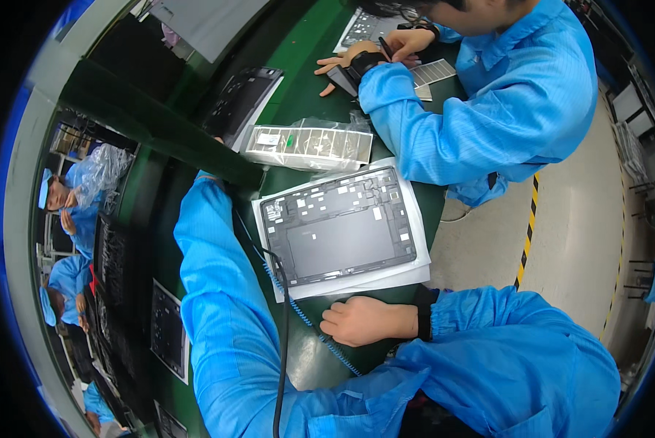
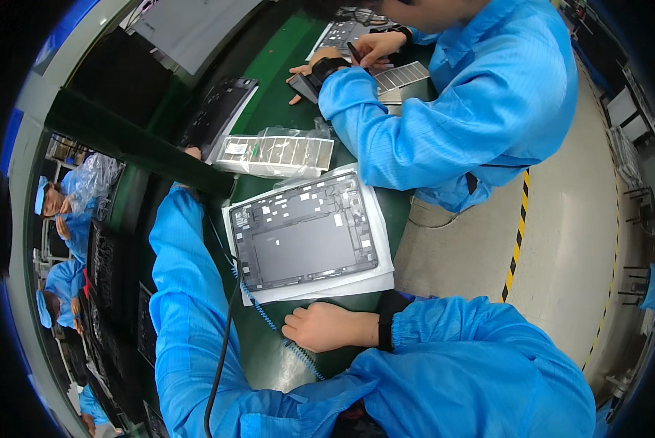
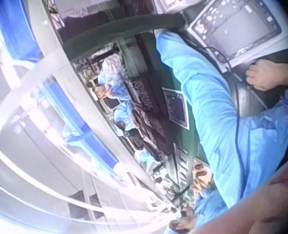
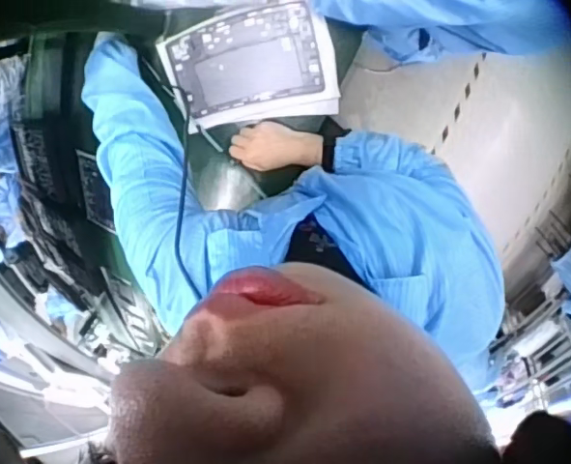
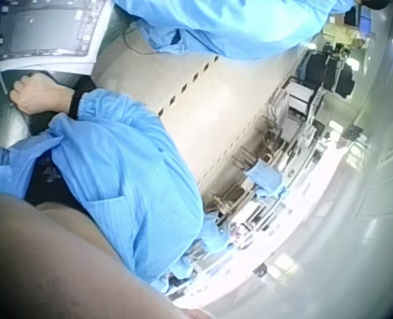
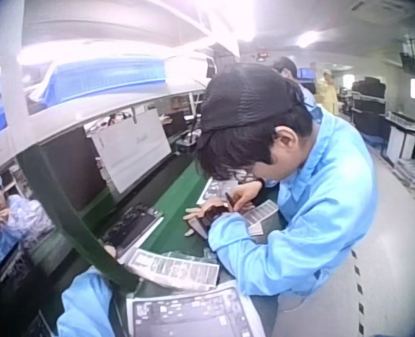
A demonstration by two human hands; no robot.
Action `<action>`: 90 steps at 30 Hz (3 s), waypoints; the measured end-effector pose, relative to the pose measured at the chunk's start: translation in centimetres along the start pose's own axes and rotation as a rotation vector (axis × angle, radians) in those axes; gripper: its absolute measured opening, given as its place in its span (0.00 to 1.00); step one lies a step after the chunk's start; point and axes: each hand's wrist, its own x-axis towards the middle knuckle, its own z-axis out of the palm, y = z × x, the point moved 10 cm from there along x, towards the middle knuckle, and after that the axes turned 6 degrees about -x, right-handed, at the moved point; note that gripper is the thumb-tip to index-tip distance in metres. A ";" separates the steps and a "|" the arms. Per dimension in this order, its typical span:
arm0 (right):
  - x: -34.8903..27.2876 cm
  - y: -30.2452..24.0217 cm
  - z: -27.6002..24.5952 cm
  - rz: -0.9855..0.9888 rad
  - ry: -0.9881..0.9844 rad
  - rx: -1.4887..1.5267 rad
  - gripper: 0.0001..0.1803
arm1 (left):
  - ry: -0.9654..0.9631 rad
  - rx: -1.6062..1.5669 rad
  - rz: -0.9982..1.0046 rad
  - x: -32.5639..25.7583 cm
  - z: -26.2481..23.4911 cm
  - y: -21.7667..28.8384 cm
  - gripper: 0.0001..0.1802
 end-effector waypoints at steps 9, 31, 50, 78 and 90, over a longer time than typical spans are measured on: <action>-0.1 0.1 0.2 0.017 0.041 0.023 0.09 | -0.124 0.075 -0.208 -1.0 -8.4 -6.7 0.25; -0.2 2.5 7.9 0.964 -0.301 1.980 0.35 | 0.258 -0.921 -0.908 -50.4 -50.3 -12.0 0.18; 1.9 -2.1 -5.8 0.212 0.203 0.211 0.19 | 0.182 -0.048 -0.556 -62.8 -50.5 -4.8 0.22; 3.2 -20.2 15.9 0.369 -0.542 1.011 0.09 | 0.111 0.093 -0.656 -65.2 -49.2 -7.6 0.20; 4.5 -16.9 13.5 0.573 -0.379 1.153 0.09 | 0.107 0.050 -0.690 -65.0 -49.3 -7.6 0.21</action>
